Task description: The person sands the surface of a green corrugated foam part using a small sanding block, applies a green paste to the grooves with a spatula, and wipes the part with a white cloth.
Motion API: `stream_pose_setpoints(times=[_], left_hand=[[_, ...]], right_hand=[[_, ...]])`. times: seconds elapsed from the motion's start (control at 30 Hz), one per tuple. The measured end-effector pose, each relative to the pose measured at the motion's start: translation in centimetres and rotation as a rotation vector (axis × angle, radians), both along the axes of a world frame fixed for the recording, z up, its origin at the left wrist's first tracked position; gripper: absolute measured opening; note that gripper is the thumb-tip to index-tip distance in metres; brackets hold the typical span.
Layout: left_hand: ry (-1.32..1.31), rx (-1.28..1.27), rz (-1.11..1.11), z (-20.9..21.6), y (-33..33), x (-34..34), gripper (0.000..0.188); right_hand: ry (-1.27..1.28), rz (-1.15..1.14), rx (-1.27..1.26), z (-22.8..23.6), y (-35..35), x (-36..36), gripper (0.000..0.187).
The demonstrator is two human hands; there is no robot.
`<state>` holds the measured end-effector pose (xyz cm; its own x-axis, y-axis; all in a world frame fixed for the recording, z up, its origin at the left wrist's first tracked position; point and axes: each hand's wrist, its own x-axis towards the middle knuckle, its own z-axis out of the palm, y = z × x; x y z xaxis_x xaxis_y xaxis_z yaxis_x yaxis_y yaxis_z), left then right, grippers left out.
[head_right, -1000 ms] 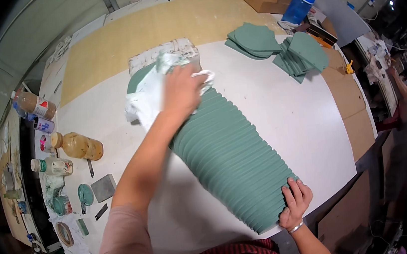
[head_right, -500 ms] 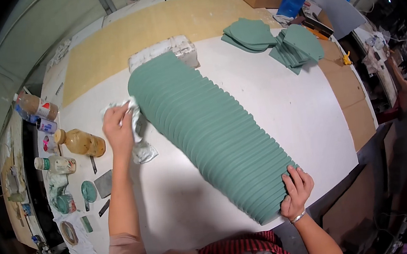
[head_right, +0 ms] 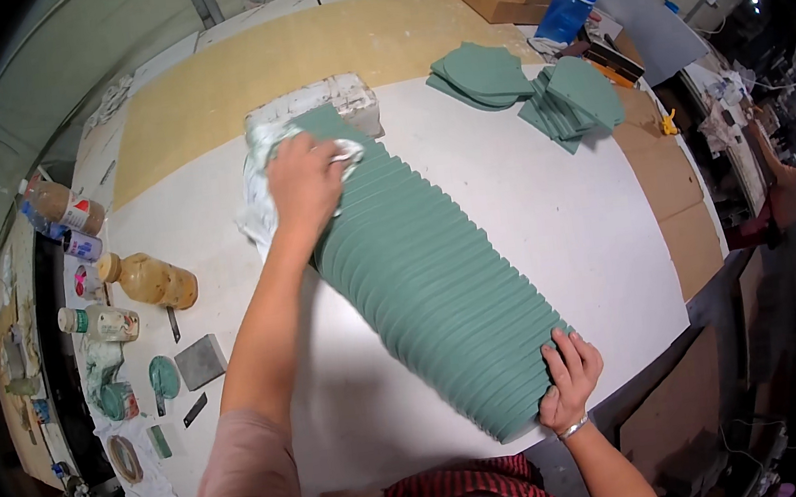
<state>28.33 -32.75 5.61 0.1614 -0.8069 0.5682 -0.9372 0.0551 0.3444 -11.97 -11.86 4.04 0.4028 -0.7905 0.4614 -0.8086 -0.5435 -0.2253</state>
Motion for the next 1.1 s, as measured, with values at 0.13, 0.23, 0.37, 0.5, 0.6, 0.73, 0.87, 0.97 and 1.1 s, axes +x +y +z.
stream_pose_setpoints(times=[0.13, 0.23, 0.37, 0.5, 0.6, 0.73, 0.87, 0.97, 1.1], left_hand=[[0.304, -0.040, 0.128, -1.3, 7.5, 4.3, 0.010], [0.490, 0.016, 0.088, -1.8, 14.8, 3.3, 0.014], [0.509, 0.343, -0.065, 0.3, 23.3, 0.5, 0.021], [0.532, 0.231, 0.024, 1.1, 27.7, 1.5, 0.016], [0.638, 0.236, 0.217, 0.7, 31.0, 3.5, 0.009], [0.634, 0.164, 0.205, -1.9, 34.0, 4.2, 0.007], [0.651, 0.167, 0.319, -1.0, 37.0, 6.1, 0.010], [0.670, 0.127, 0.515, -2.4, 41.3, 11.7, 0.011], [0.516, 0.062, 0.792, -2.8, 47.1, 19.4, 0.011]], right_hand=[[-0.014, 0.000, -0.030, 0.1, -0.4, 0.7, 0.050], [-0.027, -0.002, -0.057, 0.1, -0.3, 0.4, 0.048], [-0.017, 0.000, -0.073, 0.1, -0.1, 0.6, 0.049], [-0.015, 0.011, -0.072, 0.3, 0.1, 0.7, 0.053], [-0.030, 0.032, -0.078, 0.0, -0.1, 1.2, 0.053], [-0.012, 0.082, -0.104, -0.4, -0.6, 0.2, 0.066], [0.020, 0.077, -0.095, 0.3, -0.5, 0.1, 0.060], [0.025, 0.095, -0.087, 0.1, -0.8, 0.1, 0.059], [0.026, 0.086, -0.093, -0.2, -0.8, 0.0, 0.058]])
